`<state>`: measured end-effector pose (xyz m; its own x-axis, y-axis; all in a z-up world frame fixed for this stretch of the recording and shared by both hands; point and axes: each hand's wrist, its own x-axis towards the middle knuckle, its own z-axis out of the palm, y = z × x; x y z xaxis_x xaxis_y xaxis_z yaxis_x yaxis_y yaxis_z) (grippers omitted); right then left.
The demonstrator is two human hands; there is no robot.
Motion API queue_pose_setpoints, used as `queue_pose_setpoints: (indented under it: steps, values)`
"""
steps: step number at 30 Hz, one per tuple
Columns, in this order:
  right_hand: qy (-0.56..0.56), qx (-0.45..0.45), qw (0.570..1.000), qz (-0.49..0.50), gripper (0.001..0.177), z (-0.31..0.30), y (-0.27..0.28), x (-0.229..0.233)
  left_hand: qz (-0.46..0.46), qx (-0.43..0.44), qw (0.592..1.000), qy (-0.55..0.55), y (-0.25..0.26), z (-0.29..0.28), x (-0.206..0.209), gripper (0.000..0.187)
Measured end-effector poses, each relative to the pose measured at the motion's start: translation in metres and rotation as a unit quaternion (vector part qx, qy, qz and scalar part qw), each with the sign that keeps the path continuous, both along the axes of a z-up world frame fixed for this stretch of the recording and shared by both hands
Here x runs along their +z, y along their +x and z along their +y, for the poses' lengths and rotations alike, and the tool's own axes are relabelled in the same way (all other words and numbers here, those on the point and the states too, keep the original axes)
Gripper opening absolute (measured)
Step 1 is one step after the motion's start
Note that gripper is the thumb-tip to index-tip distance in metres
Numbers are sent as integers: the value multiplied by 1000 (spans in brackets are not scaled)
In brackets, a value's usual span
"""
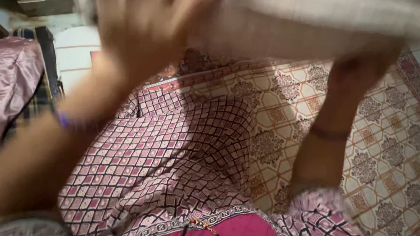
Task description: The person puts a cover on a pillow by sliding the pillow into the opening and smoothing it out with their hands.
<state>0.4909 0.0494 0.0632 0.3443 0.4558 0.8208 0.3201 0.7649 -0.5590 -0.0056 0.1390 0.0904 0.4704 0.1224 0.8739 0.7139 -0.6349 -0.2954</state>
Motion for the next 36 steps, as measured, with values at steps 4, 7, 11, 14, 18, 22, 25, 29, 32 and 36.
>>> queue_pose_setpoints:
  steps: [4, 7, 11, 14, 18, 22, 25, 29, 32, 36]
  values:
    - [-169, -54, 983, 36, 29, -139, -45, -126, 2, -91, 994, -63, -30, -118, -100, 45]
    - [-343, -7, 937, 58, 24, -226, -96, -216, 115, -229, 841, -477, -58, -156, -159, 45]
    - [-426, -117, 895, -61, 26, -239, -98, -193, 64, -224, 764, -601, -93, -126, -191, 29]
    - [-371, -130, 918, -60, 28, -206, -120, -126, -114, -64, 775, -619, -83, -89, -214, 49]
    - [-380, -57, 880, -280, 61, -149, -190, -122, -148, -91, 848, -500, -35, -51, -268, 74]
    - [-345, -163, 875, -298, 75, -175, -216, -166, -321, -191, 409, -833, -33, -52, -306, 72]
    - [-372, -18, 914, 161, 79, -219, -223, -217, -377, -182, 131, -899, -39, -26, -320, 62]
    - [-302, 207, 824, 432, 58, -216, -246, -265, -391, -190, 114, -893, -10, 49, -339, 56]
    - [-338, 12, 793, 507, 65, -148, -247, -240, -377, -159, 112, -906, 23, 72, -354, 58]
    - [-320, 59, 832, 449, 67, -98, -167, -169, -394, -231, 187, -870, 55, 72, -310, 56]
